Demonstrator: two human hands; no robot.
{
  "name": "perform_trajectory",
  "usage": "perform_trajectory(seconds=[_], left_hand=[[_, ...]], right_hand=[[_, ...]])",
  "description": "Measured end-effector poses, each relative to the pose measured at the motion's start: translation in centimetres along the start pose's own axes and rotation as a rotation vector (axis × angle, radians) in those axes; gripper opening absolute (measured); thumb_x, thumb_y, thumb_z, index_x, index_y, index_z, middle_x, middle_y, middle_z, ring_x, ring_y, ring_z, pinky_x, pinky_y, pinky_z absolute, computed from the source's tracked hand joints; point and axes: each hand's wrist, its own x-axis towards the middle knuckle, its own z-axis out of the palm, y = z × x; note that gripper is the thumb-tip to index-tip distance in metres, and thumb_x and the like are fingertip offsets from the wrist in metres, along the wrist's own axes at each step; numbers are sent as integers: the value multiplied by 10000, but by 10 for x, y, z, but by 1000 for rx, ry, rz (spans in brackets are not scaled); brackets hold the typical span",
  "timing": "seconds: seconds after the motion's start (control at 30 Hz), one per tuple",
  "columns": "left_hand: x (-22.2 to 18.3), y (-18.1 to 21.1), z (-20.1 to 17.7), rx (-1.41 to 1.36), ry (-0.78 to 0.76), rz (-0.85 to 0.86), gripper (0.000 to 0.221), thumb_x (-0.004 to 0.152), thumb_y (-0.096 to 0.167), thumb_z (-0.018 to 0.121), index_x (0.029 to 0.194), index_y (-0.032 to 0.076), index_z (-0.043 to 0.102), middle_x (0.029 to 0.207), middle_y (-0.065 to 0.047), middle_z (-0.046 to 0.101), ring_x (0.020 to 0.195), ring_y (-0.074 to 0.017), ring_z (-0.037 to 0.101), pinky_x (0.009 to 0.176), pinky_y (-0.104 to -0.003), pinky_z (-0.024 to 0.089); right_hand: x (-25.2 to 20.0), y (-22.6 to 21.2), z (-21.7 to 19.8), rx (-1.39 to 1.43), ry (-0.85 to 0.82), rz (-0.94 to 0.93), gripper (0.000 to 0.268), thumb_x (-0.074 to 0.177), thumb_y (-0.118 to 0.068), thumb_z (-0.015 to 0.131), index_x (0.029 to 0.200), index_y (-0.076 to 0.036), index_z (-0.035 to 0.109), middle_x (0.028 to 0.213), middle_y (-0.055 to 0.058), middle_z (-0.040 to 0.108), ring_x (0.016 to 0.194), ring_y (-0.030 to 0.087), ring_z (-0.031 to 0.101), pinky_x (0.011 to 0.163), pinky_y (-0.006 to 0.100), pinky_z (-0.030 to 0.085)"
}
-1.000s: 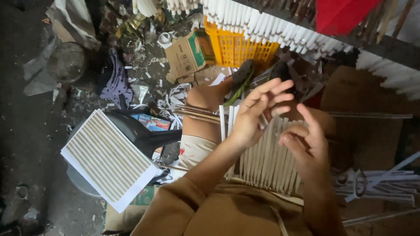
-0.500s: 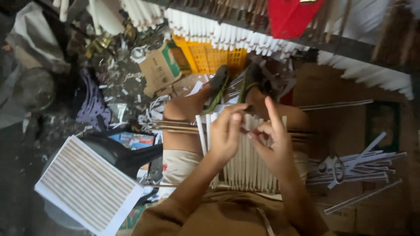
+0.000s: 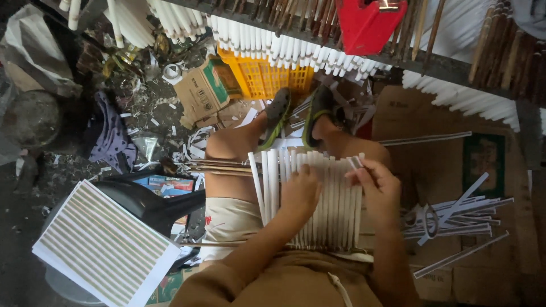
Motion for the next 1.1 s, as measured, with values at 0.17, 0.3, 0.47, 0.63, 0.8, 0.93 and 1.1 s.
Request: perform_trajectory(seconds=[0.17,0.3,0.47,0.63,0.8,0.93,1.1], left_hand=[[-4,33,-21,511,116,-19,260,870,194,767,1096,95,688,815,30,609,583,-102,679,473,-248,573],[-7,28,0,459,143,-52,322,887,30,658,1207,-4,668,772,40,562,479,-90,652,425,-215,521],[5,39,-33,296,-64,-113,651,859,-52,667,1472,-127,463,752,-69,657,593,-186,726,552,-317,610],[18,39,-55,22,-525,-286,830,913,-89,584,1620,-60,150,1009,-236,718,926,-387,755,820,-479,599],[20,36,-50,-22,-576,-290,888,871,-88,637,1600,-95,130,983,-259,725,876,-379,754,789,-494,600],[22,38,-63,-81,-530,-301,839,933,58,677,1600,-19,174,1025,-253,728,910,-407,755,781,-551,603],[-2,30,-33,-225,-103,-28,880,803,-65,655,1586,132,305,1235,-218,638,737,-393,727,574,-486,574]], right_hand=[[-1,20,-7,54,-3,30,153,1050,-61,607,1104,4,734,828,136,754,723,184,661,736,332,552],[0,26,-6,73,-4,-63,131,1027,43,570,1075,47,691,974,143,670,730,191,601,697,359,546],[3,33,-14,23,-1,-9,147,974,-38,710,1110,17,730,886,89,660,703,140,601,664,298,543],[10,32,-30,-126,-15,26,147,969,-108,769,1079,-15,742,847,109,663,733,157,577,691,364,533],[11,36,-36,-128,-59,19,132,1035,-130,695,1099,-16,711,803,116,660,744,163,578,719,336,536],[12,29,-37,-165,-68,30,138,1035,-121,708,1109,-8,735,827,127,676,761,173,600,733,368,553],[7,25,-35,-183,-64,47,139,1034,-146,720,1079,-15,723,748,108,644,742,172,573,753,370,542]])
